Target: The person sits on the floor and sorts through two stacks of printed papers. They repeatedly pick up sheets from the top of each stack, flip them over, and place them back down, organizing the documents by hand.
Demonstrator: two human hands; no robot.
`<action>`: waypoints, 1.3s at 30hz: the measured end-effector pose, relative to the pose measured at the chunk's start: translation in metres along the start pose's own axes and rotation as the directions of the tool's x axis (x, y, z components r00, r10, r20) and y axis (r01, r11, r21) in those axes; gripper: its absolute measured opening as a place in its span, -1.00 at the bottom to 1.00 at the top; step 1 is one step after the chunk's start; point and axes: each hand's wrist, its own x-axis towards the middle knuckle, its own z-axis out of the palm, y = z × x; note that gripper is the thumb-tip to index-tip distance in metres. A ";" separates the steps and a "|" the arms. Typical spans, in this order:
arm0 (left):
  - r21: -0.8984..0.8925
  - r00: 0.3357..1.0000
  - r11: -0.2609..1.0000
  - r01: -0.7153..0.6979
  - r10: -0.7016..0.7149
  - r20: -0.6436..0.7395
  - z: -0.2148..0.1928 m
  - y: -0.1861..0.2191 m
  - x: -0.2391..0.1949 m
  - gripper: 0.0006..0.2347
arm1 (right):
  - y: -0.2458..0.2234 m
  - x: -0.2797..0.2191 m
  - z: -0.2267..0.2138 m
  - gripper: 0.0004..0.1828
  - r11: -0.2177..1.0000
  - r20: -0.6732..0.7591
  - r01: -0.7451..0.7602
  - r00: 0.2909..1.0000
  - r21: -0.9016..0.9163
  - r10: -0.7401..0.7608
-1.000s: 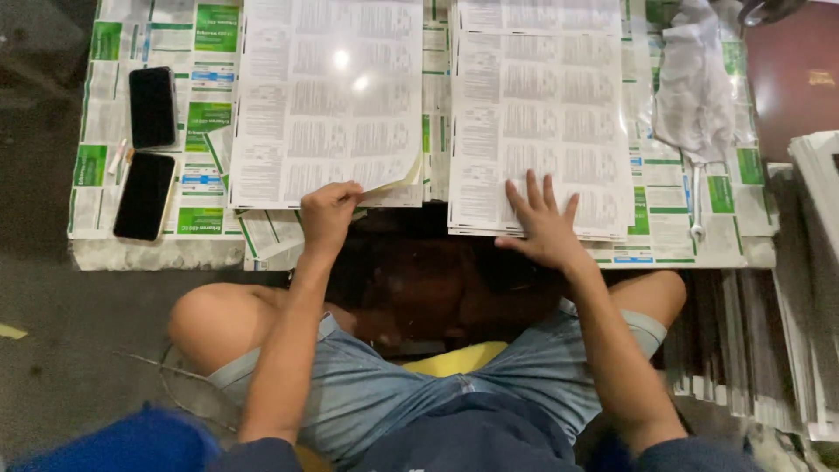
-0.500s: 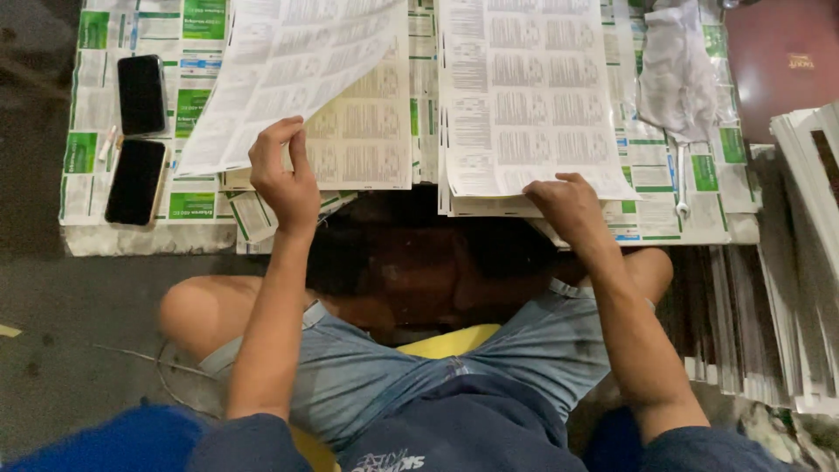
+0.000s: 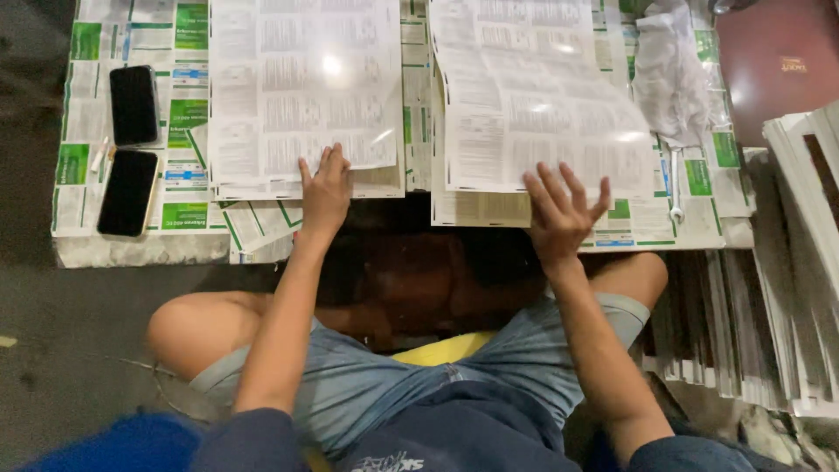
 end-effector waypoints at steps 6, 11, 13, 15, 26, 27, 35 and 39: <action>-0.008 0.996 1.000 -0.027 0.028 0.080 0.008 -0.019 0.054 -0.72 | 0.020 -0.065 0.054 -0.60 0.997 0.375 -0.075 0.924 -0.021 0.077; -0.003 0.989 1.000 -0.027 0.027 0.142 0.009 -0.027 0.093 -0.82 | 0.025 -0.072 0.050 -0.42 0.988 0.449 -0.154 0.882 -0.019 0.146; -0.003 0.989 1.000 -0.027 0.027 0.144 0.010 -0.030 0.109 -0.82 | 0.024 -0.071 0.047 -0.38 0.988 0.466 -0.137 0.871 -0.077 0.157; -0.013 0.987 1.000 -0.009 0.011 0.163 0.013 -0.032 0.118 -0.74 | 0.020 -0.074 0.039 -0.24 0.973 0.571 -0.155 0.790 -0.168 0.225; 0.106 0.971 0.994 0.034 -0.058 0.231 0.029 -0.035 0.184 -0.80 | 0.031 -0.051 0.035 -0.09 0.970 0.759 -0.182 0.606 -0.161 0.240; 0.149 0.971 0.988 0.033 -0.067 0.231 0.027 -0.031 0.186 -0.75 | 0.034 -0.046 0.039 -0.08 0.969 0.778 -0.184 0.580 -0.164 0.242; 0.160 0.863 0.987 0.022 -0.100 0.496 -0.044 0.036 0.071 -0.52 | 0.084 0.001 0.106 -0.07 0.972 0.783 -0.199 0.582 -0.126 0.220; 0.113 0.908 0.993 -0.029 -0.021 0.419 -0.063 0.032 -0.008 -0.49 | 0.098 0.026 0.134 -0.02 0.967 0.795 -0.234 0.567 -0.097 0.216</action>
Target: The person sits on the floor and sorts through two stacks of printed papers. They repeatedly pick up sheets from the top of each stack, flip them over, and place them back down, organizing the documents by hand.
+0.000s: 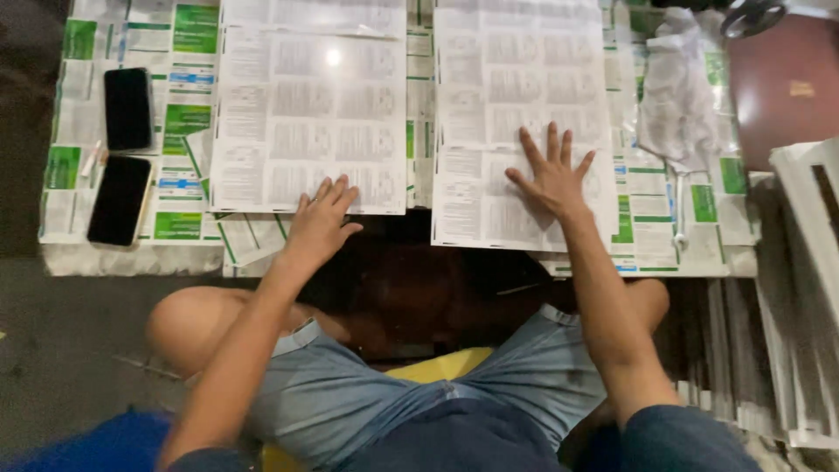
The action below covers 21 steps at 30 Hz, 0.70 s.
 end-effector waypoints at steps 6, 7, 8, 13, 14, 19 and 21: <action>0.061 0.937 0.987 -0.146 0.158 -0.312 0.028 -0.018 -0.013 -0.68 | 0.007 0.053 -0.014 0.07 0.999 0.051 -0.036 0.998 0.007 0.036; 0.062 0.937 0.986 -0.152 0.164 -0.308 0.032 -0.019 -0.015 -0.68 | 0.007 0.059 -0.014 0.07 0.999 0.050 -0.043 0.998 0.010 0.042; 0.066 0.926 0.986 -0.154 0.167 -0.339 0.035 -0.019 -0.016 -0.69 | 0.008 0.064 -0.014 0.07 0.999 0.051 -0.046 0.998 -0.011 0.046; 0.078 0.906 0.986 -0.149 0.168 -0.388 0.029 -0.020 -0.011 -0.72 | 0.004 0.099 -0.021 0.08 0.998 0.043 -0.046 0.998 -0.043 0.048; 0.076 0.908 0.985 -0.154 0.172 -0.382 0.028 -0.019 -0.013 -0.73 | 0.002 0.097 -0.018 0.09 0.998 0.049 -0.056 0.997 -0.034 0.058; 0.062 0.870 0.980 -0.189 0.197 -0.453 0.024 -0.023 -0.009 -0.78 | -0.014 0.050 -0.009 0.18 0.999 0.068 0.002 0.998 -0.038 0.000; -0.036 0.801 0.976 -0.214 0.155 -0.579 0.021 -0.019 -0.008 -0.86 | -0.018 0.002 0.008 0.25 0.983 0.068 0.166 0.985 -0.083 -0.161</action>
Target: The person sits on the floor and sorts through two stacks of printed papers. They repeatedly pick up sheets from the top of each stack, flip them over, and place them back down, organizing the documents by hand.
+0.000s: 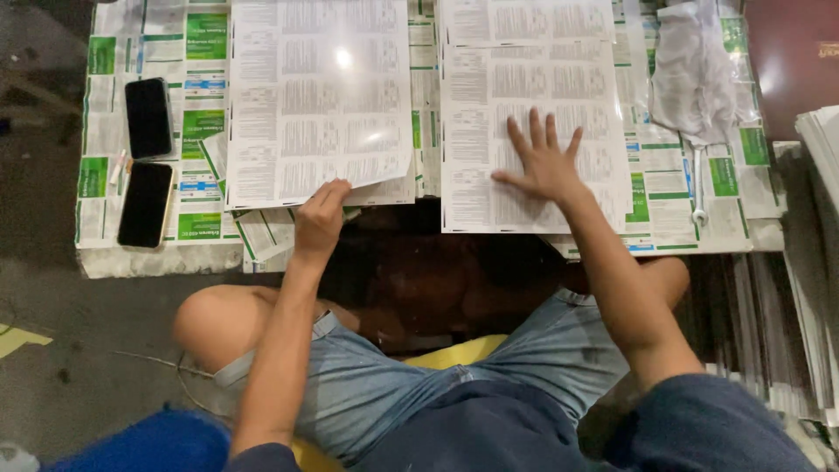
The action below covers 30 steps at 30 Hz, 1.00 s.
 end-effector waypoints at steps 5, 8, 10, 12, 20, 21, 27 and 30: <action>-0.182 0.978 0.970 0.164 -0.184 -0.098 -0.011 0.013 0.013 -0.92 | -0.042 -0.115 -0.009 0.16 0.992 -0.009 0.100 0.995 0.082 -0.099; -0.318 0.929 0.886 0.338 -0.368 -0.036 -0.011 0.007 0.019 -0.91 | -0.046 -0.138 -0.004 -0.05 0.991 -0.081 0.131 0.988 0.024 -0.129; -0.384 0.884 0.811 0.442 -0.466 0.035 -0.011 -0.001 0.020 -0.91 | -0.044 -0.143 -0.002 -0.20 0.991 -0.116 0.117 0.986 -0.060 -0.123; -0.508 0.814 0.654 0.561 -0.548 0.192 -0.012 -0.014 0.022 -0.89 | -0.040 -0.138 -0.006 -0.45 0.963 -0.217 0.212 0.945 -0.164 -0.245; -0.560 0.848 0.710 0.427 -0.529 -0.025 -0.033 0.001 0.035 -0.93 | -0.067 -0.132 -0.079 -0.93 0.995 -0.441 0.096 0.895 0.032 -0.072; -0.469 0.870 0.831 0.301 -0.440 -0.222 -0.043 0.016 0.042 -0.93 | -0.073 -0.130 -0.089 -0.97 0.987 -0.663 0.114 0.749 0.112 -0.011; -0.019 0.969 0.969 0.246 -0.246 -0.014 0.025 -0.003 0.000 -0.83 | -0.072 -0.122 -0.012 -0.75 0.986 -0.711 0.122 0.703 0.117 -0.003; 0.009 0.953 0.964 0.267 -0.265 0.150 0.047 -0.022 0.000 -0.81 | -0.069 -0.121 0.039 -0.51 0.994 -0.523 -0.020 0.851 -0.111 -0.041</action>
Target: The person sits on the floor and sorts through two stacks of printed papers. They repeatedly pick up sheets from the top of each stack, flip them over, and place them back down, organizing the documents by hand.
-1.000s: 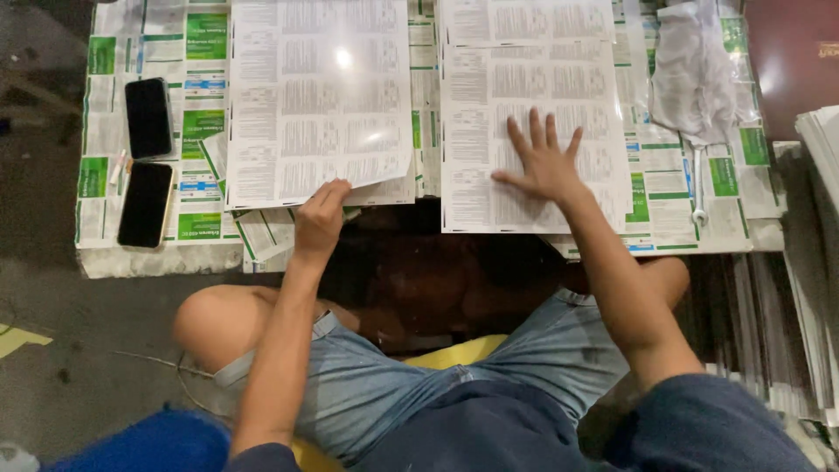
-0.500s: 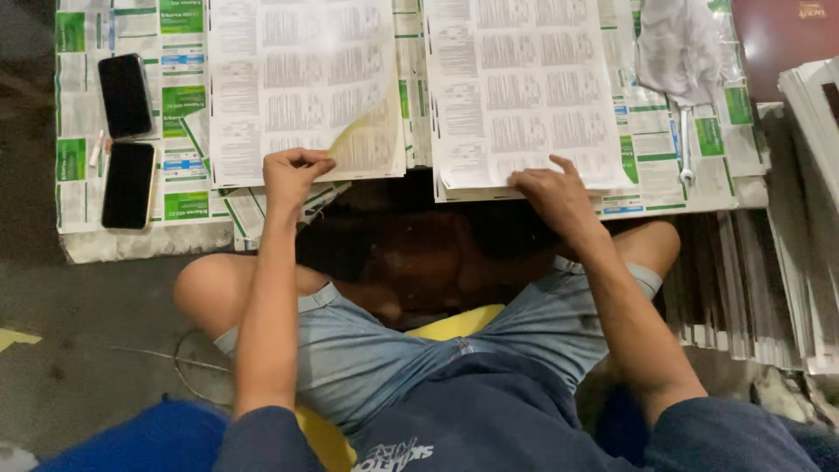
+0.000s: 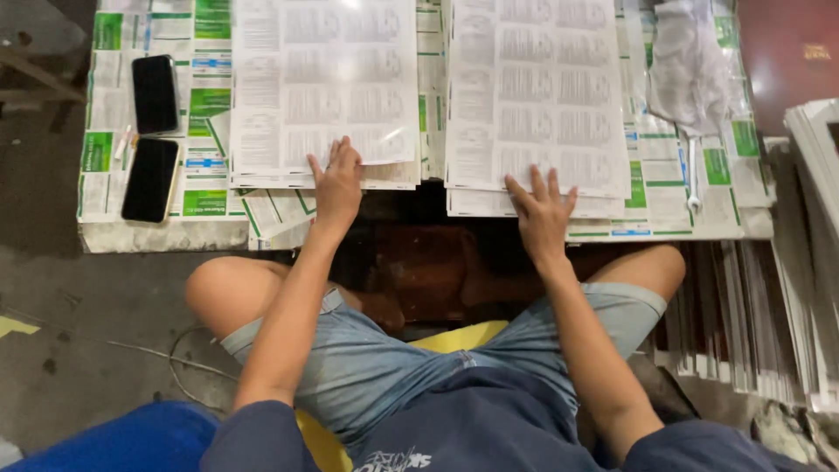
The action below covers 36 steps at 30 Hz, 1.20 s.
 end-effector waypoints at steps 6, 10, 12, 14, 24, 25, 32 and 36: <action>0.110 0.993 0.992 -0.063 0.051 0.110 0.003 -0.009 0.029 -0.80 | 0.004 -0.012 0.003 -0.37 0.979 0.145 -0.201 0.971 0.047 0.192; 0.088 0.990 0.995 -0.056 0.044 0.137 0.005 -0.010 0.062 -0.72 | 0.004 -0.009 -0.003 -0.36 0.977 0.211 -0.211 0.957 0.024 0.202; 0.047 0.987 0.999 -0.025 0.017 0.159 0.009 -0.014 0.078 -0.74 | 0.004 -0.008 -0.006 -0.31 0.976 0.269 -0.212 0.944 0.048 0.192; 0.029 0.986 0.999 -0.013 0.008 0.167 0.006 -0.011 0.094 -0.74 | 0.002 -0.007 -0.009 -0.29 0.972 0.306 -0.233 0.928 0.035 0.211; 0.039 0.979 0.998 0.043 -0.050 0.199 0.032 -0.035 0.178 -0.71 | -0.003 -0.013 -0.018 -0.18 0.953 0.353 -0.302 0.891 -0.013 0.287; 0.032 0.979 0.999 0.043 -0.048 0.199 0.032 -0.032 0.184 -0.71 | -0.002 -0.011 -0.020 -0.18 0.953 0.352 -0.301 0.890 -0.020 0.289; 0.152 0.964 0.986 0.071 -0.107 0.245 0.032 -0.009 0.182 -0.58 | 0.005 0.012 -0.020 -0.17 0.954 0.417 -0.299 0.865 -0.016 0.278; 0.220 0.830 0.975 -0.031 -0.097 0.549 -0.016 0.043 0.107 -0.45 | 0.022 0.046 -0.013 -0.17 0.958 0.479 -0.287 0.839 -0.015 0.259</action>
